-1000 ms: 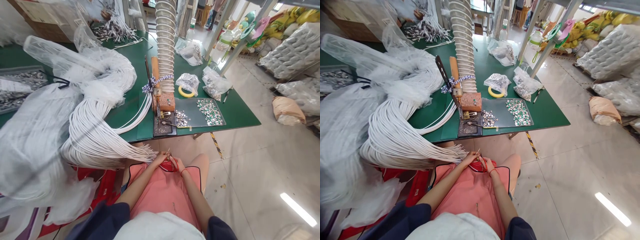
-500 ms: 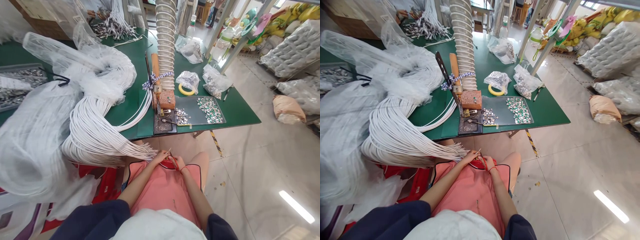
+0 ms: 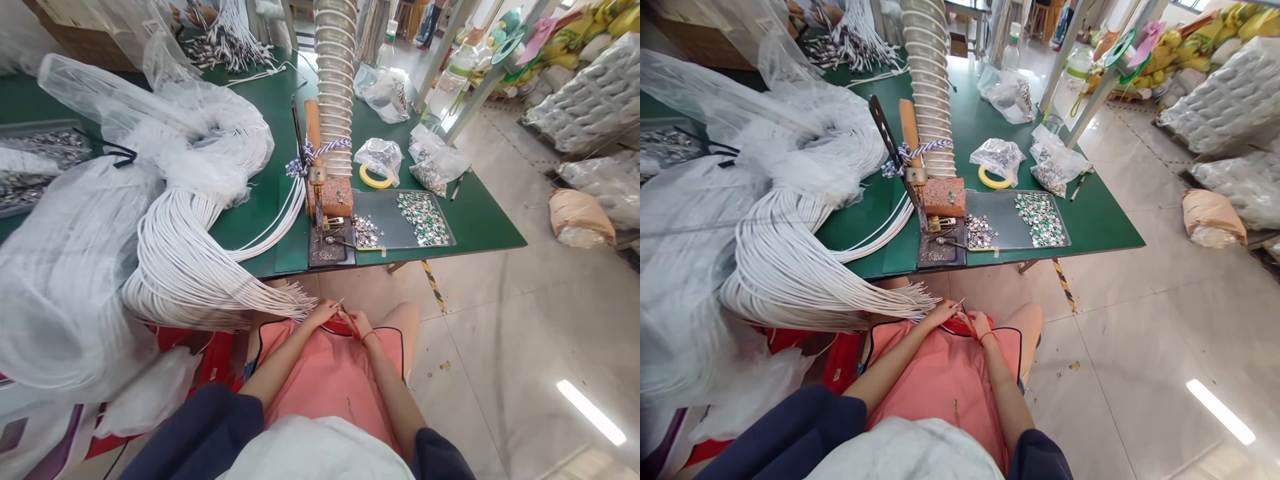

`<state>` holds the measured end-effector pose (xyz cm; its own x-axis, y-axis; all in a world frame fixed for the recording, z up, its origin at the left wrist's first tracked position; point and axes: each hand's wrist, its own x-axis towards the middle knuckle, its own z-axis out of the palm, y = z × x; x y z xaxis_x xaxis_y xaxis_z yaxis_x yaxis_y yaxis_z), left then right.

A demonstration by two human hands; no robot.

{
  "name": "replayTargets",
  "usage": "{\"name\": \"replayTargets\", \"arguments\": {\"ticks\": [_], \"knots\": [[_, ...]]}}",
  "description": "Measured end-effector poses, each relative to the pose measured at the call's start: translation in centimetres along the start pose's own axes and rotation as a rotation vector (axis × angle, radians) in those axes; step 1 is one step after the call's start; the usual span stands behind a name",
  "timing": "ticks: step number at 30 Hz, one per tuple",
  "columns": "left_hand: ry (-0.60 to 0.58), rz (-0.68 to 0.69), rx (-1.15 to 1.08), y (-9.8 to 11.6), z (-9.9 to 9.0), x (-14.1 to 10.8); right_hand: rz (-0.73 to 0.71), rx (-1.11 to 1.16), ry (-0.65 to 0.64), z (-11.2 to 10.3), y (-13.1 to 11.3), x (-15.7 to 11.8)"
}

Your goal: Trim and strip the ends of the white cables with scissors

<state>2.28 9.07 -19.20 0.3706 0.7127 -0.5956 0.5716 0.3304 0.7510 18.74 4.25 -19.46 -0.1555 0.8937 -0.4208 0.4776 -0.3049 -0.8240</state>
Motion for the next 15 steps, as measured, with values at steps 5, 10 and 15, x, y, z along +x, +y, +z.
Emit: {"name": "replayTargets", "arguments": {"ticks": [5, 10, 15], "knots": [[-0.008, -0.011, 0.014, 0.03, -0.05, -0.09, 0.016, -0.019, -0.006, -0.04, 0.04, 0.14], [-0.016, -0.025, 0.021, 0.12, -0.06, -0.2, 0.034, -0.063, 0.012, -0.14, -0.13, 0.16], [-0.019, -0.027, 0.012, -0.1, 0.16, -0.07, 0.044, -0.092, 0.063, -0.09, -0.46, 0.16]]}}
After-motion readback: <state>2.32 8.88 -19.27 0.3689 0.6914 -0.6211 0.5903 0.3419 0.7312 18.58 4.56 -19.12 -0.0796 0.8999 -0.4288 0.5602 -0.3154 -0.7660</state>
